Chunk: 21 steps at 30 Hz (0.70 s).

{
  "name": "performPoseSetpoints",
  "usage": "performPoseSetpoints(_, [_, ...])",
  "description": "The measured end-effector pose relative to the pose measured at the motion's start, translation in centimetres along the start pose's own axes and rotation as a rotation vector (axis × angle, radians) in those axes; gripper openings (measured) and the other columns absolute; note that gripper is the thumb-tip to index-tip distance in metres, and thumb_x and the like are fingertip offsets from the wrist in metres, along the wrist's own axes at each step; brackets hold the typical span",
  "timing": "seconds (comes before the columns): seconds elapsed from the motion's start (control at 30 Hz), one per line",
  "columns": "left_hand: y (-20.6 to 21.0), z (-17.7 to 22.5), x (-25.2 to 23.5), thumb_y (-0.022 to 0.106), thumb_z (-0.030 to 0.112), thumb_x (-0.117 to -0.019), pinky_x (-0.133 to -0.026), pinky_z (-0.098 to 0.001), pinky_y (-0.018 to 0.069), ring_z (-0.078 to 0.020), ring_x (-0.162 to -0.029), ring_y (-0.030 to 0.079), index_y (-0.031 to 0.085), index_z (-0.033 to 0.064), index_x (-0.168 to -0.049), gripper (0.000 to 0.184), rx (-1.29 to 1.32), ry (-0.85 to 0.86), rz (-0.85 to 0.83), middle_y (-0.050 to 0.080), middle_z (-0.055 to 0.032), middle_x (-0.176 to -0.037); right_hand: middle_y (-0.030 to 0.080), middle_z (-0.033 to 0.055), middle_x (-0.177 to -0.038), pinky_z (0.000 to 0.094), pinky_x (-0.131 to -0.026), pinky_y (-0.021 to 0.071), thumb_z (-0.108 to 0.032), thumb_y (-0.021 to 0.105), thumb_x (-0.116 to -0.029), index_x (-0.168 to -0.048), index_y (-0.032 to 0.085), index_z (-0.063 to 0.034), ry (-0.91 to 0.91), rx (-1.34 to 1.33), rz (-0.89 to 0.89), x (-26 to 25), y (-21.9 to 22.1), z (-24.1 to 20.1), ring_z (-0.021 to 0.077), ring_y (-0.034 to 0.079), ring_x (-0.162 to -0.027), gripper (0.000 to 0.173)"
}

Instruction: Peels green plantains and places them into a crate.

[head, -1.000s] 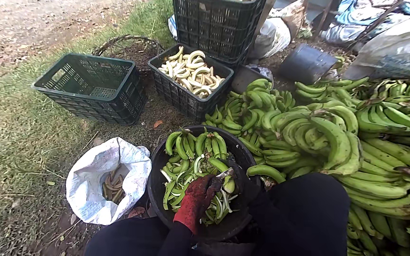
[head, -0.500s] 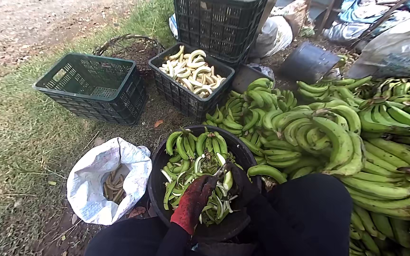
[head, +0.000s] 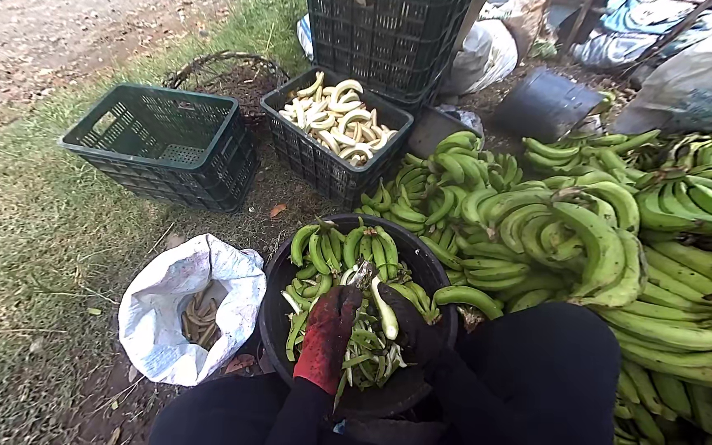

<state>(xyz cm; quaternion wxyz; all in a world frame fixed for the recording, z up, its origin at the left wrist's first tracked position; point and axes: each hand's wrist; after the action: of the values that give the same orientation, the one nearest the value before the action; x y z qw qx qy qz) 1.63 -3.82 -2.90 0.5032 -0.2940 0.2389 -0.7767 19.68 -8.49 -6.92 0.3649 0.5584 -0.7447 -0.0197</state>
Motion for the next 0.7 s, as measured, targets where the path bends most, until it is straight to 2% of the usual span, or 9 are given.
performPoseSetpoints(0.1, [0.7,1.0,2.2,0.044,0.057,-0.1050,-0.090,-0.0444,0.0599,-0.0147,-0.101,0.070,0.065,0.0223,-0.133,0.050,0.175,0.025,-0.242,0.071,-0.0023,-0.116,0.067,0.0090,-0.102,0.0322,-0.073,0.0583,-0.031,0.040,-0.1102,-0.140,0.053,-0.0035,-0.298,0.191,0.244,-1.9,-0.7,-1.6,0.0132,0.065,-0.083,0.042])
performPoseSetpoints(0.17, [1.2,1.3,3.2,0.043,0.058,-0.1049,-0.092,-0.0443,0.0598,-0.0136,-0.103,0.070,0.065,0.0230,-0.134,0.050,0.168,0.031,-0.279,0.070,-0.0013,-0.118,0.066,0.0115,-0.104,0.0334,-0.075,0.0582,-0.030,0.038,-0.1106,-0.140,0.052,-0.0012,-0.409,0.203,0.358,-3.2,-0.9,-2.3,0.0145,0.065,-0.085,0.043])
performPoseSetpoints(0.27, [1.5,1.4,3.2,0.043,0.057,-0.1052,-0.098,-0.0440,0.0560,-0.0143,-0.108,0.068,0.065,0.0219,-0.134,0.051,0.106,0.027,-0.228,0.070,-0.0022,-0.120,0.066,0.0157,-0.117,0.0330,-0.082,0.0581,-0.025,0.039,-0.1108,-0.149,0.044,-0.0005,-0.462,0.231,0.425,-2.8,0.1,-3.5,0.0157,0.067,-0.094,0.046])
performPoseSetpoints(0.33, [1.7,0.9,2.5,0.044,0.056,-0.1048,-0.103,-0.0448,0.0525,-0.0168,-0.115,0.066,0.065,0.0205,-0.135,0.051,0.028,0.025,-0.171,0.070,-0.0041,-0.122,0.065,0.0122,-0.114,0.0277,-0.081,0.0575,-0.021,0.037,-0.1114,-0.149,0.042,-0.0010,-0.455,0.155,0.348,-2.1,1.0,-3.3,0.0110,0.066,-0.093,0.043])
performPoseSetpoints(0.4, [1.6,0.6,1.1,0.049,0.051,-0.1037,-0.107,-0.0497,0.0497,-0.0252,-0.120,0.064,0.063,0.0181,-0.139,0.050,-0.090,0.020,-0.097,0.069,-0.0098,-0.127,0.064,0.0044,-0.110,0.0224,-0.080,0.0559,-0.022,0.031,-0.1124,-0.146,0.044,-0.0054,-0.350,0.031,0.154,-1.3,1.2,-2.3,0.0047,0.063,-0.091,0.039])
performPoseSetpoints(0.47, [1.1,0.3,-0.4,0.055,0.046,-0.1004,-0.103,-0.0547,0.0501,-0.0331,-0.119,0.065,0.061,0.0176,-0.141,0.050,-0.215,-0.003,-0.016,0.068,-0.0150,-0.127,0.067,0.0045,-0.096,0.0273,-0.066,0.0582,-0.031,0.032,-0.1123,-0.133,0.052,-0.0093,-0.148,-0.062,-0.110,-1.0,0.3,-0.7,0.0105,0.066,-0.077,0.036])
performPoseSetpoints(0.53, [0.8,-0.5,-1.6,0.054,0.046,-0.1005,-0.102,-0.0547,0.0514,-0.0338,-0.116,0.066,0.061,0.0168,-0.141,0.050,-0.235,-0.041,0.049,0.068,-0.0158,-0.126,0.068,0.0091,-0.102,0.0357,-0.067,0.0586,-0.041,0.035,-0.1106,-0.141,0.048,-0.0110,0.029,0.109,-0.317,-1.4,-1.3,0.7,0.0187,0.068,-0.081,0.044])
performPoseSetpoints(0.6, [0.7,-1.1,-2.2,0.050,0.046,-0.1031,-0.103,-0.0542,0.0508,-0.0327,-0.117,0.066,0.062,0.0134,-0.140,0.051,-0.165,-0.055,0.097,0.069,-0.0165,-0.124,0.068,0.0087,-0.111,0.0369,-0.076,0.0584,-0.043,0.038,-0.1090,-0.151,0.043,-0.0122,0.064,0.350,-0.317,-0.4,-1.1,0.7,0.0190,0.068,-0.087,0.052])
performPoseSetpoints(0.7, [1.0,-0.7,-1.2,0.044,0.053,-0.1048,-0.106,-0.0490,0.0499,-0.0243,-0.119,0.065,0.063,0.0159,-0.137,0.053,-0.083,0.001,0.069,0.069,-0.0101,-0.124,0.068,0.0090,-0.117,0.0324,-0.083,0.0587,-0.034,0.033,-0.1113,-0.150,0.042,-0.0086,-0.101,0.271,-0.170,0.1,-1.2,0.3,0.0152,0.068,-0.096,0.047])
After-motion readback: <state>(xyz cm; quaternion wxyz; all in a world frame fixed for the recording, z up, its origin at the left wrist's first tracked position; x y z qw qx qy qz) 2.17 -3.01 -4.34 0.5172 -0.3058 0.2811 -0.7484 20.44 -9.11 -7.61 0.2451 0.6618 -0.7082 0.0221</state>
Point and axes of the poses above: each hand's wrist, its own x-axis away from the middle knuckle, its own y-axis out of the palm, z = x × y
